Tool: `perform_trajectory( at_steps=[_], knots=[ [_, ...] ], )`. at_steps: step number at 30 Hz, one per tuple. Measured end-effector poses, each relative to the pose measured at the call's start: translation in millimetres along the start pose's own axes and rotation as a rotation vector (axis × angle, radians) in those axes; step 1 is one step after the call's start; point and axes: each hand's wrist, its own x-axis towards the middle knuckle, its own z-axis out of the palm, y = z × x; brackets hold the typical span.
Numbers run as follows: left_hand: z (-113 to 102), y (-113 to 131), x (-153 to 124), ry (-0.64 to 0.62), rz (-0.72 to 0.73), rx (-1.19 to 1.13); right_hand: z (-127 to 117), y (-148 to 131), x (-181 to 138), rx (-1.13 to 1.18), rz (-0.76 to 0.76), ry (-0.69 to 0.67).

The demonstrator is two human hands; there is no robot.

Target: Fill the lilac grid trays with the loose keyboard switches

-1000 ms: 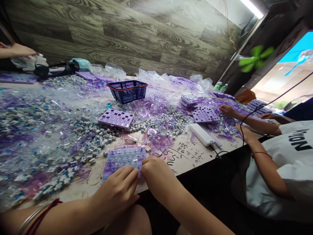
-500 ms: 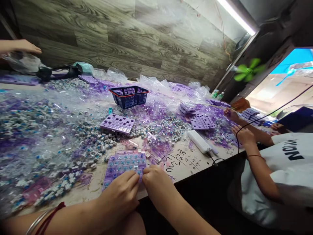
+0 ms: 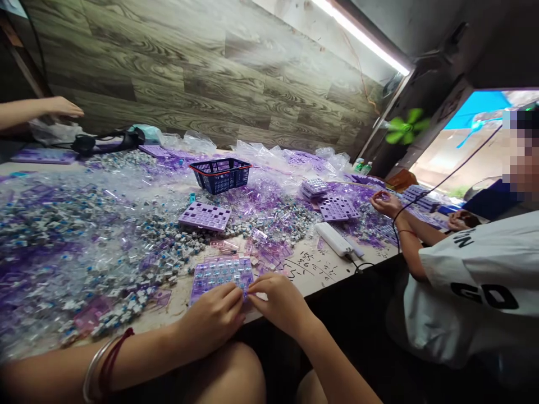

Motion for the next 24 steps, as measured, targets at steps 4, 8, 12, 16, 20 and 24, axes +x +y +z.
perform_trajectory(
  at_steps=[4, 8, 12, 16, 20, 24],
  knots=[
    [3.0, -6.2, 2.5, 0.085, -0.118, -0.009, -6.8, -2.5, -0.3, 0.001, 0.134, 0.067],
    [4.0, -16.3, 4.9, 0.078, -0.342, -0.030, -3.9, 3.2, 1.4, 0.021, 0.241, 0.000],
    [4.2, -24.5, 6.3, -0.067, -0.453, -0.099, 4.2, 10.4, 7.3, 0.102, 0.282, 0.013],
    [2.8, -30.1, 7.6, -0.115, -0.454, -0.109, 7.6, 11.1, 16.7, 0.200, 0.280, 0.093],
    [1.0, -30.7, 8.3, -0.015, -0.387, -0.069, 7.0, 8.7, 26.4, 0.349, 0.395, 0.229],
    [-0.3, -26.9, 7.9, 0.117, -0.312, -0.041, 16.0, 5.5, 34.7, 0.589, 0.489, 0.299]
  ],
)
